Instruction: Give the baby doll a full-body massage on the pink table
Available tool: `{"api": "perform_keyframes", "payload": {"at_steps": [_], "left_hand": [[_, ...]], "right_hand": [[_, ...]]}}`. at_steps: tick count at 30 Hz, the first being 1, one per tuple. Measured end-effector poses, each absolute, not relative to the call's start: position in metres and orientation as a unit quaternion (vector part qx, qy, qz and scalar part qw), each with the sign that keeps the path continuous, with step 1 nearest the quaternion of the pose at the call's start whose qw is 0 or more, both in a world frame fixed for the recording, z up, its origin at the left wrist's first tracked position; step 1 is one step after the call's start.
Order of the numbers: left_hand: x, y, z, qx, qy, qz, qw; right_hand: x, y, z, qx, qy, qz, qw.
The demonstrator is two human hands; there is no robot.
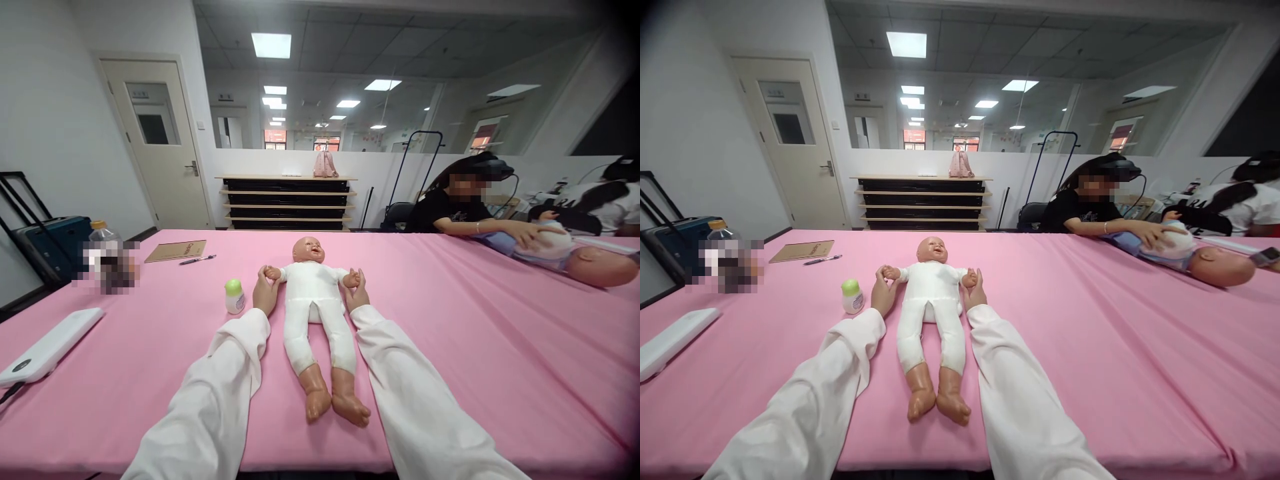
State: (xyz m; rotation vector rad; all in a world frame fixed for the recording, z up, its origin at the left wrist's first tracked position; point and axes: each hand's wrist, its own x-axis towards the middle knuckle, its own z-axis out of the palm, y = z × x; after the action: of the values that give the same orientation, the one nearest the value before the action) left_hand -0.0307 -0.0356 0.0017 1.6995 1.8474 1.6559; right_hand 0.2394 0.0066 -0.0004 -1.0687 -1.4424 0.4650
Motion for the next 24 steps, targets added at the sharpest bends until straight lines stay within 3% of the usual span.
{"api": "perform_keyframes", "payload": {"at_steps": [4, 9, 16, 24], "left_hand": [[-0.022, -0.014, 0.004, 0.532, 0.617, 0.577, 0.057], [-0.014, 0.016, 0.006, 0.501, 0.653, 0.568, 0.033], [-0.015, 0.060, 0.009, 0.598, 0.612, 0.518, -0.006], [-0.025, 0.086, -0.001, 0.576, 0.694, 0.423, 0.083]], "right_hand": [[0.235, 0.026, 0.000, -0.493, -0.604, 0.133, 0.611], [0.222, 0.058, 0.006, -0.533, -0.554, 0.140, 0.624], [0.218, 0.108, 0.006, -0.467, -0.665, 0.111, 0.573], [0.225, 0.124, -0.001, -0.538, -0.642, 0.223, 0.499]]}}
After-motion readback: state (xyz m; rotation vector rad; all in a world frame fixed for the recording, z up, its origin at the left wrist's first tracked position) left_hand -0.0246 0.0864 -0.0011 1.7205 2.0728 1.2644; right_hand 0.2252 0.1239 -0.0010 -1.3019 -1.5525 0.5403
